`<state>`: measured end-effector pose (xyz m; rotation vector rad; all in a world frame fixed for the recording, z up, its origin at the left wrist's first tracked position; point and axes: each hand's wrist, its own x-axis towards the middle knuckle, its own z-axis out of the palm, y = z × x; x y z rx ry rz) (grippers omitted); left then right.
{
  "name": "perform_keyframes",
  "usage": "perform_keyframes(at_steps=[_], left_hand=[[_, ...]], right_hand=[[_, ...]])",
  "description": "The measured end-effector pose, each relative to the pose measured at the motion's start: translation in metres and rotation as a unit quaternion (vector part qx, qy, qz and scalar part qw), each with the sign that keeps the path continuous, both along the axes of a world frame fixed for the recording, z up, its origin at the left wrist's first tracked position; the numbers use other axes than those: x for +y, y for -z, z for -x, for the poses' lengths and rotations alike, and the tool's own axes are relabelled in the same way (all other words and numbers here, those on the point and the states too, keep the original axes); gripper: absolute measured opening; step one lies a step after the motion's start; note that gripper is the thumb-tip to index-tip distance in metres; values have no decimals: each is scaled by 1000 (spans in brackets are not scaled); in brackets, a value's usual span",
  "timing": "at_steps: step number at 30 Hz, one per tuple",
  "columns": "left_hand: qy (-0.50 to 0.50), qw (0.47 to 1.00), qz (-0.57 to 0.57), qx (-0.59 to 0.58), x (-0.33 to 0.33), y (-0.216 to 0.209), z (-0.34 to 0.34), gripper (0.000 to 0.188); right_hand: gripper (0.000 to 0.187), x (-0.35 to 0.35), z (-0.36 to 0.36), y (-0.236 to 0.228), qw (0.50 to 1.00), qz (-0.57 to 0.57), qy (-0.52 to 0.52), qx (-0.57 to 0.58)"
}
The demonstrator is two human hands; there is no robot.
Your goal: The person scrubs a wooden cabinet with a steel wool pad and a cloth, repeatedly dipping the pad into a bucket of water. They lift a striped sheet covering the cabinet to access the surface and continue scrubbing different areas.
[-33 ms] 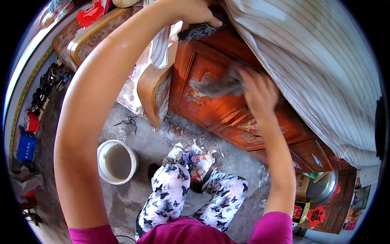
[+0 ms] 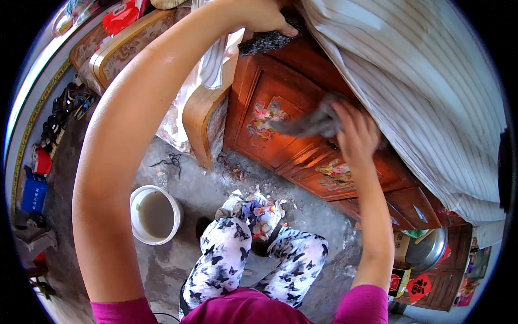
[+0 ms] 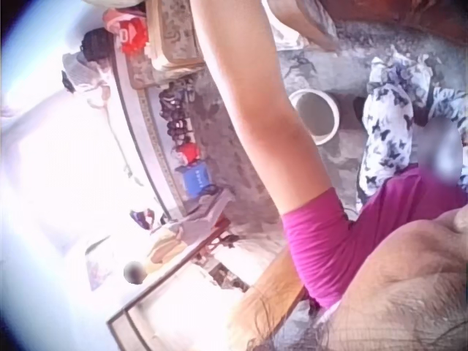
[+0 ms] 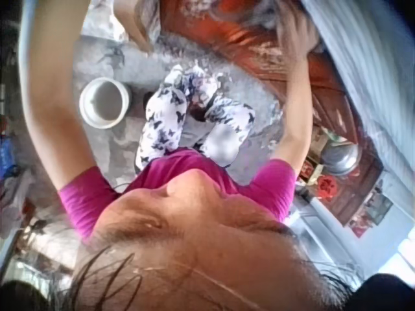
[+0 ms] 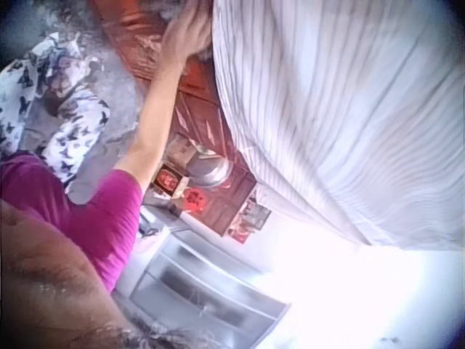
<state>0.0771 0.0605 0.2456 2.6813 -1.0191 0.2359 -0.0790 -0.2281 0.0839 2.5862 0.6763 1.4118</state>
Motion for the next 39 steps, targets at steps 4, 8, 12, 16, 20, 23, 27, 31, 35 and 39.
perform_keyframes(at_steps=[4,8,12,16,20,23,27,31,35,39], left_hand=[[-4,1000,-1,-1,-14,11,-17,89],[5,1000,-17,12,-32,22,-23,85],[-58,997,-33,32,-23,17,-10,79],[-15,997,43,-59,4,27,-5,70],[60,994,36,-82,18,31,-26,56],[140,988,-7,-69,27,33,-25,41],[78,977,-16,-198,31,61,-3,37],[-20,974,-3,-225,39,106,17,46],[-87,930,109,-339,35,140,25,33],[-140,900,134,-390,22,158,20,26]], right_hand=[[49,-38,15,17,998,22,19,-49],[33,37,-64,21,996,-12,-42,-78],[22,135,-129,2,991,22,-60,-117],[26,145,-132,-3,990,38,-96,-98],[71,98,-80,-35,975,35,-162,148],[89,53,-26,-63,923,-5,-154,354],[89,30,8,-92,928,-61,-96,354],[87,34,5,-113,943,-87,-134,293],[81,37,-22,-136,956,-29,-133,261],[83,46,-28,-154,916,-58,-97,386]])
